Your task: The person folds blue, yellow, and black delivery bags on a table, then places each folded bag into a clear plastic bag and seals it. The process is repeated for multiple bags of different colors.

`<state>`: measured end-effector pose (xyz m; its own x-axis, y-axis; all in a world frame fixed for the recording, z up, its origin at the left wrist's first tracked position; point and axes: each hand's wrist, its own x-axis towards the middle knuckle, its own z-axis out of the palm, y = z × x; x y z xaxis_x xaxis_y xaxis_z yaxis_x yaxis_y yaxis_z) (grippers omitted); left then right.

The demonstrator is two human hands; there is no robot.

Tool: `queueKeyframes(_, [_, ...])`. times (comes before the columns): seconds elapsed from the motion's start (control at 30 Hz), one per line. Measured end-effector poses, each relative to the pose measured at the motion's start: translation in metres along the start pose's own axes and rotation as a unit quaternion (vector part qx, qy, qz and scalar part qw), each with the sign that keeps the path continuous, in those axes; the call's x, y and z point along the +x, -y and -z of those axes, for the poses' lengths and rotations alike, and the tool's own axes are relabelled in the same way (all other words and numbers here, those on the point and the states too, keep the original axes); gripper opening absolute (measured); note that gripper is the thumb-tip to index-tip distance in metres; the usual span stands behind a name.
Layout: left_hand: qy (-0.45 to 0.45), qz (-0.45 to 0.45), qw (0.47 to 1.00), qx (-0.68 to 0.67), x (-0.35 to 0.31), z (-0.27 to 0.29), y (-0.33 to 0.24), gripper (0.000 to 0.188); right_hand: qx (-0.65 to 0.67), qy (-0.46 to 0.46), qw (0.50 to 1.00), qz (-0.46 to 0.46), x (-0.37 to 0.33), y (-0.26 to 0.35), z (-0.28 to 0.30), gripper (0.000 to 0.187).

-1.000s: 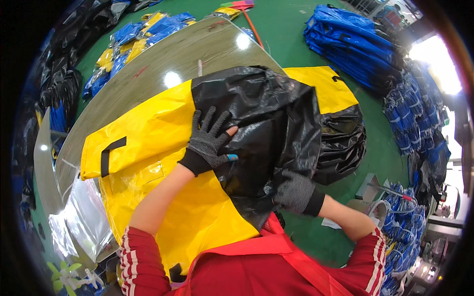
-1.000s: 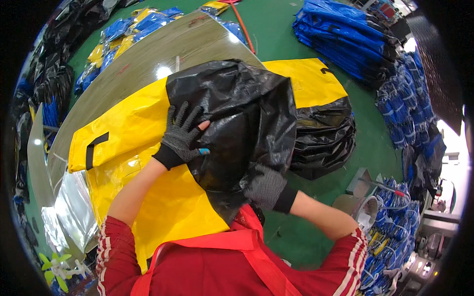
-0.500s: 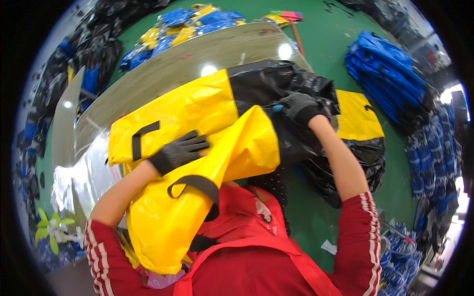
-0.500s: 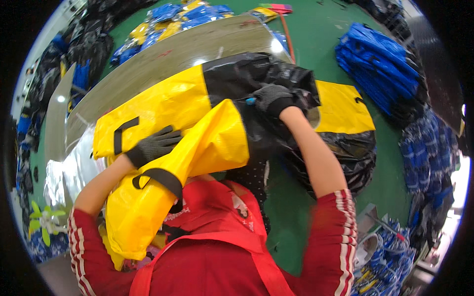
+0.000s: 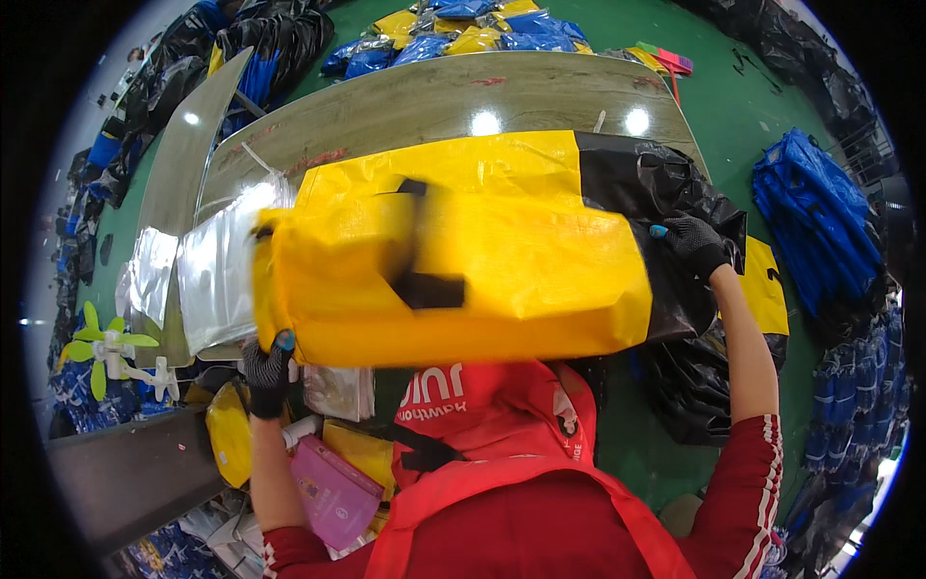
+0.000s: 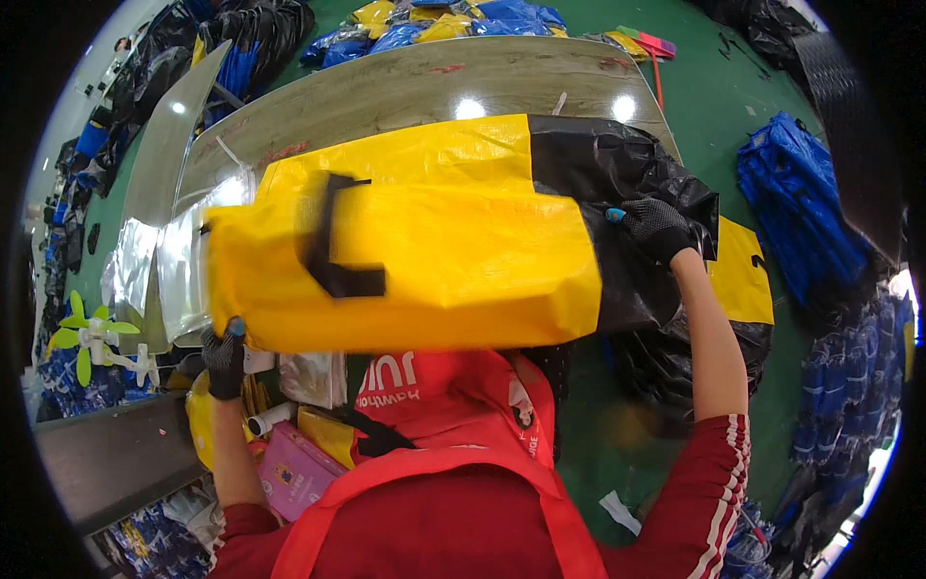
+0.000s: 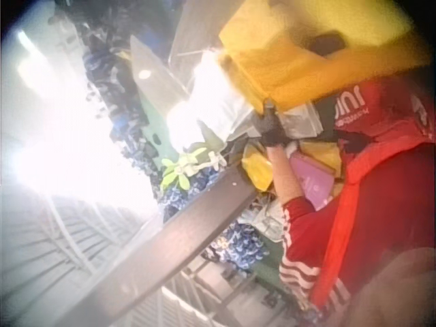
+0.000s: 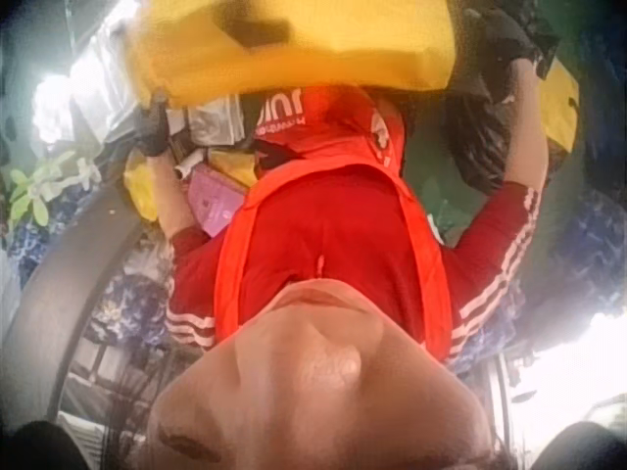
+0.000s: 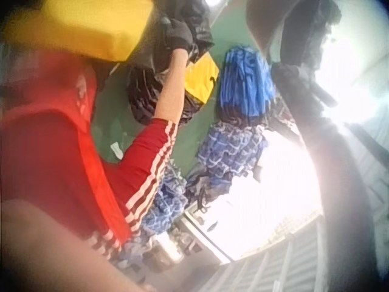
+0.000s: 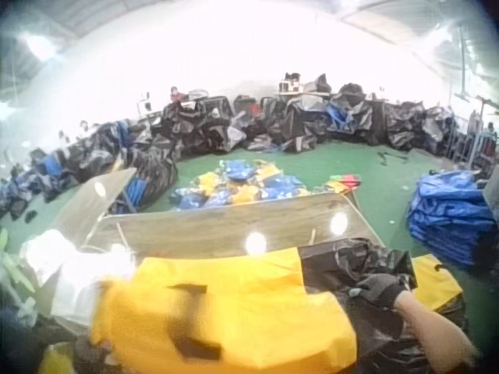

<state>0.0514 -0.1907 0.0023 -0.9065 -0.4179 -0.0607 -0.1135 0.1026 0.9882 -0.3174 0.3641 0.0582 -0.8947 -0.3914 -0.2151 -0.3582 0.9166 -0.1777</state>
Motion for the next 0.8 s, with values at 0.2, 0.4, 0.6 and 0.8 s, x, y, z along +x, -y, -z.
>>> queueKeyframes(0.2, [0.082, 0.107, 0.989, 0.057, 0.012, 0.0, -0.013, 0.066, -0.108, -0.007, 0.994, 0.018, -0.002, 0.027, 0.007, 0.031])
queueKeyframes(0.4, [-0.171, 0.04, 0.975, 0.134, 0.061, -0.014, 0.014, 0.051, -0.212, -0.016, 0.974, 0.081, 0.005, 0.034, 0.005, 0.022])
queueKeyframes(0.6, [-0.255, -0.025, 0.837, 0.484, 0.064, -0.056, -0.01, 0.053, -0.209, -0.083, 0.971, 0.082, 0.012, 0.033, -0.027, 0.026])
queueKeyframes(0.8, [0.016, -0.334, 0.695, 0.636, 0.127, -0.149, -0.069, 0.052, -0.208, -0.135, 0.965, 0.084, 0.004, 0.034, -0.023, 0.033])
